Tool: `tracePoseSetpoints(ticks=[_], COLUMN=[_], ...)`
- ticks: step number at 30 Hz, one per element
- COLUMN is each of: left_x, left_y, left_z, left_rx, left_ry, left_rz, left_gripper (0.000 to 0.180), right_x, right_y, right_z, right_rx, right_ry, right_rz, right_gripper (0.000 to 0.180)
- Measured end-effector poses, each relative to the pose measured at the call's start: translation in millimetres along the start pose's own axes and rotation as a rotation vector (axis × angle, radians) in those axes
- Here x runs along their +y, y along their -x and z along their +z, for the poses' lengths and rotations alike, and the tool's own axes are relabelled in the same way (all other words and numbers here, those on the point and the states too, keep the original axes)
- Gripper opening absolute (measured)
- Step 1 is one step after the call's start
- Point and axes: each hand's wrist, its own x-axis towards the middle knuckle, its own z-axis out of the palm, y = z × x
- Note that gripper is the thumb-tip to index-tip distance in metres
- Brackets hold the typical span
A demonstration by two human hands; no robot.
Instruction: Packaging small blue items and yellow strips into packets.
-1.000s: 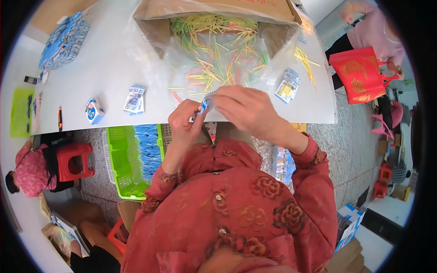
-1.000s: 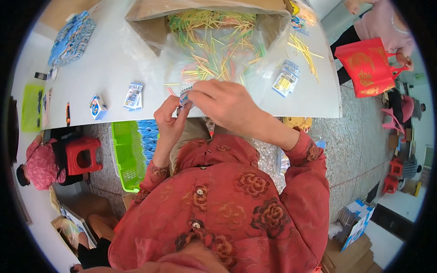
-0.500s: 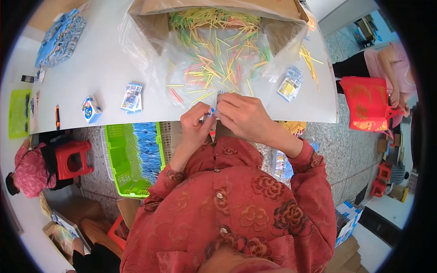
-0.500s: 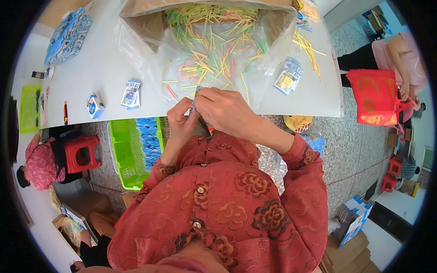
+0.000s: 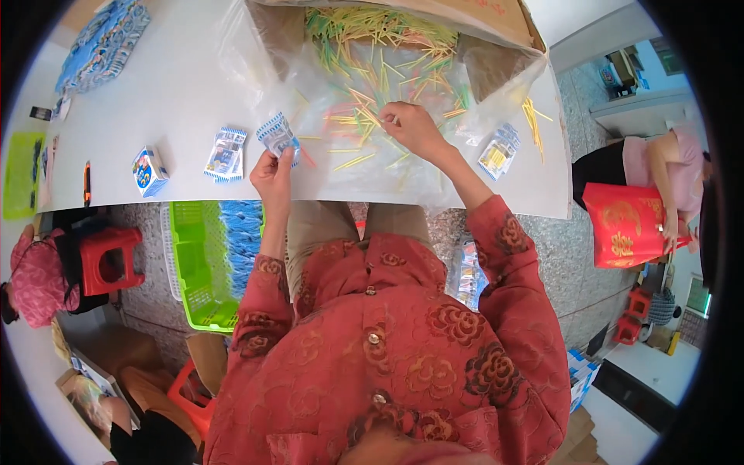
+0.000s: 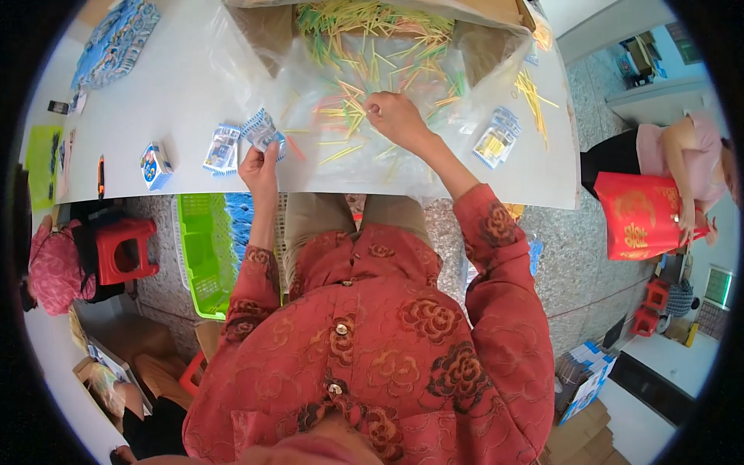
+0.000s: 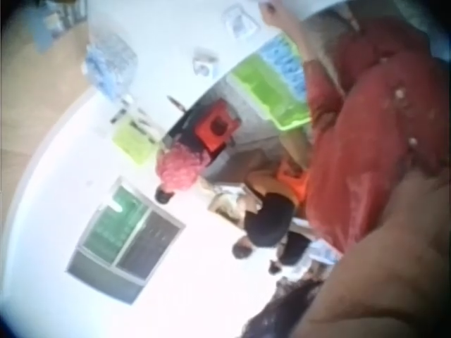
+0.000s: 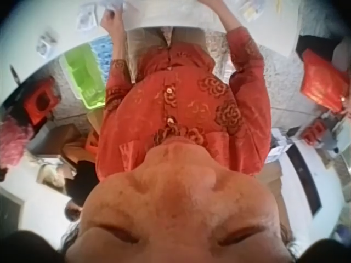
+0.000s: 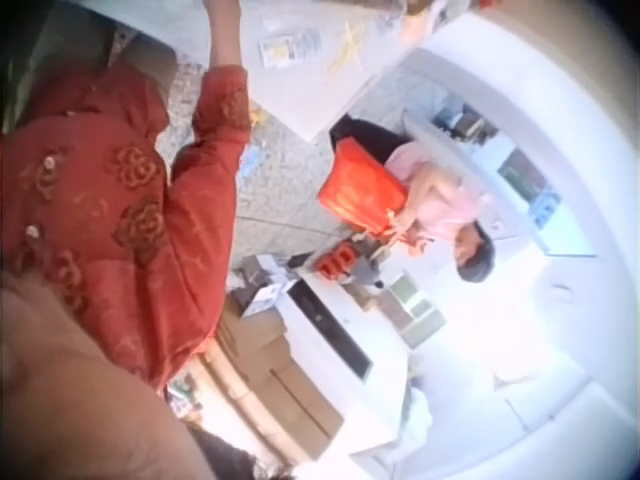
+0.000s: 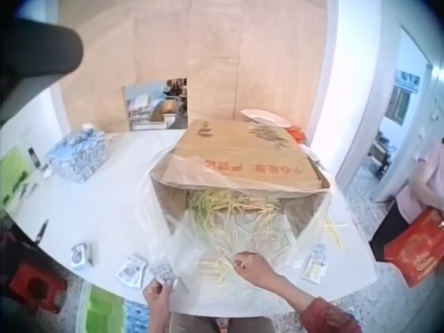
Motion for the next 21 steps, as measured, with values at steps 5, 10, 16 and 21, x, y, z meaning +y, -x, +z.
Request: tracePoseSetpoints(ticks=[5,10,16,21], left_x=[-9,-11,-17,-15], left_y=[2,5,5,6], left_z=[-2,-4,-5,-2], left_rx=[0.011,0.015,0.001,0.011], left_ry=[0.044,0.086,0.054,0.068], left_rz=[-0.04,-0.07,-0.064,-0.066], left_gripper=[0.008,0.008,0.006,0.006], right_x=[6,-4,4,11], right_y=[-21,-33,-36,-37], right_z=[23,31,38,44], right_rx=[-0.051,-0.085,-0.131,-0.185], right_ry=[0.407,0.444,0.46,0.497], right_rz=[0.112,0.102,0.066,0.037], right_gripper=[0.022,0.018,0.017,0.018])
